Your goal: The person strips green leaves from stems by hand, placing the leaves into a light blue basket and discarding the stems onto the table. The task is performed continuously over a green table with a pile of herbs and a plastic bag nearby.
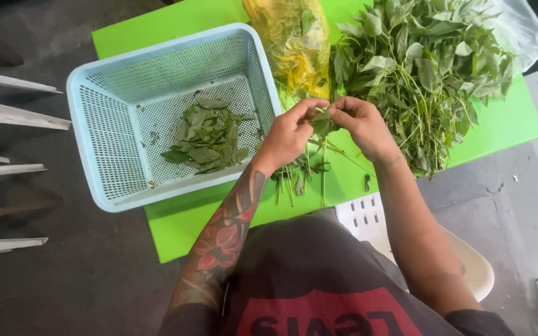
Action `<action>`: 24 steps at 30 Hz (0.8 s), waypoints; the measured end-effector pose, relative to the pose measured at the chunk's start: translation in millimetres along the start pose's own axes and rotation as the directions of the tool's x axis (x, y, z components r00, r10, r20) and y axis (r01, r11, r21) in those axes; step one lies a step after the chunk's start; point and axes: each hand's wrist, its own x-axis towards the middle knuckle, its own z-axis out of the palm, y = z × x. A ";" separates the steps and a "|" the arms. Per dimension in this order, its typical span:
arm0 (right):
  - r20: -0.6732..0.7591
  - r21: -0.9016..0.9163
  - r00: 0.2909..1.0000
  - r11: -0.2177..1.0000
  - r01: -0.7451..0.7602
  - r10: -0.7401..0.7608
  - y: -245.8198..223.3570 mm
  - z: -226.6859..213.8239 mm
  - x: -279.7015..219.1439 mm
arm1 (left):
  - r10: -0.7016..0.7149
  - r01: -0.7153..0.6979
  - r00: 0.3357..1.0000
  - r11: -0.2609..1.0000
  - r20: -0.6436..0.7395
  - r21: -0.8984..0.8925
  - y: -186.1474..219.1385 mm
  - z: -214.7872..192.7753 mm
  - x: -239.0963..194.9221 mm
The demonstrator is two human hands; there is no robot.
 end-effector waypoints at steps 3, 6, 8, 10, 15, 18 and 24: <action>0.010 -0.005 1.000 1.000 0.011 -0.011 14.2 -6.2 2.9 | -0.090 0.118 0.991 0.942 0.100 -0.313 -18.2 -0.9 4.4; 0.024 0.020 1.000 1.000 -0.004 0.003 6.1 0.1 -2.7 | -0.068 0.068 0.998 0.952 0.010 -0.298 -10.1 1.9 9.7; 0.025 0.011 1.000 1.000 0.007 -0.008 1.9 1.9 -3.1 | -0.129 0.124 0.992 0.920 0.011 -0.371 -9.3 1.6 10.8; 0.023 0.004 0.999 1.000 0.022 -0.022 0.5 2.7 -3.0 | -0.186 0.175 0.982 0.882 0.018 -0.438 -14.0 -1.2 13.0; 0.001 -0.047 1.000 0.999 -0.002 0.002 16.1 7.0 -13.3 | -0.263 0.253 0.964 0.949 0.030 0.189 -3.0 -2.0 2.6; 0.008 0.026 0.996 0.996 -0.090 0.089 43.5 18.8 -28.3 | -0.330 0.285 0.943 0.873 0.049 0.395 0.1 2.1 -18.2; 0.108 -0.157 0.980 0.976 -0.151 0.169 54.9 36.1 -64.0 | -0.286 0.160 0.948 0.805 0.137 0.571 7.7 -3.6 -46.5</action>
